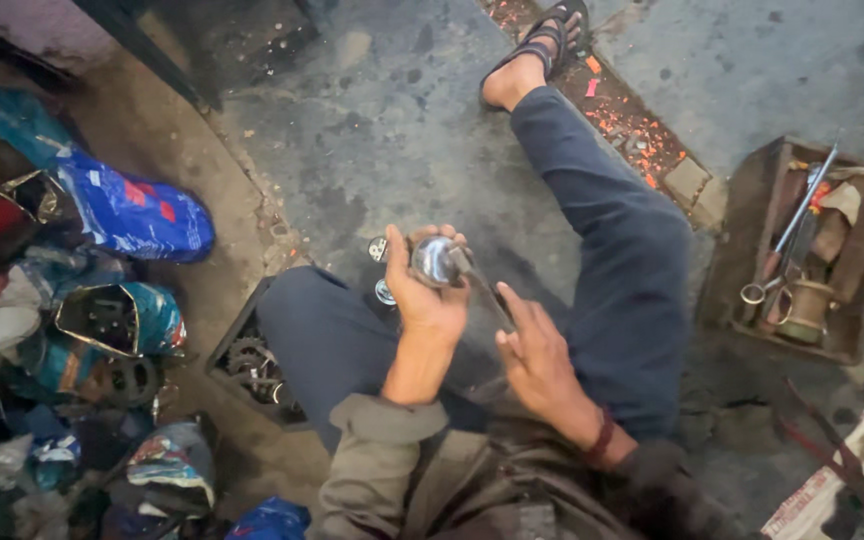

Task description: The person sits on the ground and uses pliers to manipulate small metal parts, repeatedly picking them up, adjusting them, and placing them down. The person also handles a small black component and a thin metal rod.

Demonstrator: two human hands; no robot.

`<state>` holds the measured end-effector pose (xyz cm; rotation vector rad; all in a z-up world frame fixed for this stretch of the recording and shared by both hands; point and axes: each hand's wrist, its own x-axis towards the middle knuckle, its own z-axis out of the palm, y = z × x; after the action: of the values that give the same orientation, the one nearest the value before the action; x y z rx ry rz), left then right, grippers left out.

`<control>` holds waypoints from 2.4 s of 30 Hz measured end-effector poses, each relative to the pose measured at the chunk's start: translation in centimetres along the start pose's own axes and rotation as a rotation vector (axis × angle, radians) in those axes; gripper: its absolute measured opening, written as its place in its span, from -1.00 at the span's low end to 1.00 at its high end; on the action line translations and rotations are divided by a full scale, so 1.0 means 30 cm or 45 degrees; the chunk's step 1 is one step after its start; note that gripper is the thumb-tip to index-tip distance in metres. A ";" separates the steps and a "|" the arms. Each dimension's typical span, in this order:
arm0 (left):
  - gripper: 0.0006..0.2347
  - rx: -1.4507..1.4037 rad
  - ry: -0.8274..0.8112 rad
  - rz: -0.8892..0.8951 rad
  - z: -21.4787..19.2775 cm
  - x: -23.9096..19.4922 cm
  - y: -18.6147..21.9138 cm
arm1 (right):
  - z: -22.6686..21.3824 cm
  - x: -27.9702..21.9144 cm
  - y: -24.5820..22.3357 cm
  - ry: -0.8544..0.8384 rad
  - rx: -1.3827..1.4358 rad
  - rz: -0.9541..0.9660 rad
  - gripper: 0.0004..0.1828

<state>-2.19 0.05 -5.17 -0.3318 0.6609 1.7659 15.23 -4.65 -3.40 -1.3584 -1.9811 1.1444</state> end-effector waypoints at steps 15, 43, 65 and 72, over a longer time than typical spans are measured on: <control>-0.68 -0.226 -0.202 -0.119 0.025 -0.075 -0.020 | -0.003 0.018 -0.008 0.484 -0.636 -0.444 -0.28; -0.71 0.250 0.023 0.282 0.027 -0.053 -0.113 | 0.081 0.103 0.506 0.430 -0.535 -0.304 0.06; -0.68 -0.151 -0.001 -0.033 -0.060 -0.008 -0.078 | -0.070 0.064 0.020 0.443 -0.835 -0.504 -0.28; -0.66 -0.171 -0.133 0.069 -0.027 -0.076 -0.063 | -0.023 0.036 -0.005 0.280 -0.758 -0.309 -0.05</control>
<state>0.18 -1.89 -5.09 -0.3130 0.4818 1.8703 15.26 -3.44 -2.96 -1.3807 -2.3307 0.2807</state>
